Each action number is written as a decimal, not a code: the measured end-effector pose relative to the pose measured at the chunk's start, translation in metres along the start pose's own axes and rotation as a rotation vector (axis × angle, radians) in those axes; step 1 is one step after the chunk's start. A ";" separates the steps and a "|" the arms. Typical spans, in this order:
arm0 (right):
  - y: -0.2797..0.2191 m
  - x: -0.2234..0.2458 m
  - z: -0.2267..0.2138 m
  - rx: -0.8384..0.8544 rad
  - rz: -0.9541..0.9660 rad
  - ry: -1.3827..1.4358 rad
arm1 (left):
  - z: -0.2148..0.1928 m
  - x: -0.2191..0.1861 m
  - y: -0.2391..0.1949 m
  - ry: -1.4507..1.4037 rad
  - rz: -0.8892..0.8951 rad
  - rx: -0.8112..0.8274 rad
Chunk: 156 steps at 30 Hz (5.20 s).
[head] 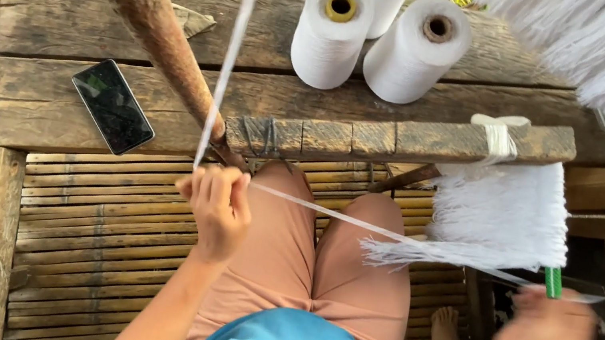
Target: The person sits on a bamboo mat and weaves white threads by hand using a simple wooden loom. They repeatedly pass the thread through the warp and pull it tight to create a woven fabric.
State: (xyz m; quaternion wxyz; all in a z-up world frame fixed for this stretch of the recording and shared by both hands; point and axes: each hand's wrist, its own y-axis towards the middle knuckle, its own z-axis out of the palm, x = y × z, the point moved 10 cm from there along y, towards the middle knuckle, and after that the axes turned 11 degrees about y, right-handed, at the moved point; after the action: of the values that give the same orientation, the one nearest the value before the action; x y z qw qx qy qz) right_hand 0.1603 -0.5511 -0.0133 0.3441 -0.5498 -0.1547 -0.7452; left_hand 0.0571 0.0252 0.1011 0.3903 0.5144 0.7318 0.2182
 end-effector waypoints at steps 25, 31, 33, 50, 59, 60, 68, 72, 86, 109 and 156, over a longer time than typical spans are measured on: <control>-0.122 -0.071 0.082 0.545 0.086 -0.629 | 0.019 -0.006 -0.048 -0.025 0.041 0.140; 0.016 0.077 0.056 0.241 -0.436 -0.010 | 0.011 -0.014 0.019 0.006 0.104 -0.146; -0.061 0.131 0.142 0.415 -0.598 -0.008 | 0.024 -0.048 0.046 0.003 0.184 -0.138; -0.260 0.036 0.276 1.040 -1.083 -0.299 | 0.028 -0.081 0.073 -0.153 0.212 -0.051; -0.247 -0.042 0.267 1.015 -0.988 -0.562 | 0.032 -0.081 0.074 0.035 0.234 -0.082; -0.236 -0.075 0.263 1.019 -0.943 -0.626 | 0.032 -0.084 0.078 0.076 0.253 -0.081; -0.292 -0.083 0.271 1.068 0.401 -0.077 | 0.013 -0.078 0.046 -0.249 0.186 -0.159; -0.329 -0.060 0.277 0.904 0.570 0.233 | -0.007 -0.083 0.025 -0.282 0.096 -0.218; -0.036 -0.019 0.020 0.199 0.215 0.272 | -0.008 0.002 -0.022 -0.187 0.136 -0.168; -0.241 -0.044 0.273 0.993 -0.721 -0.404 | 0.025 -0.085 0.078 0.107 0.254 -0.165; -0.280 -0.102 0.246 0.916 0.640 0.268 | 0.013 -0.114 0.022 -0.233 0.120 0.032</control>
State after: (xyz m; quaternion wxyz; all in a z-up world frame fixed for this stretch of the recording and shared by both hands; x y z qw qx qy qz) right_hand 0.1606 -0.1664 0.0190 0.7721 -0.2650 -0.2426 -0.5242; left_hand 0.0993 -0.0726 0.1483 0.4507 0.5854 0.6526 0.1682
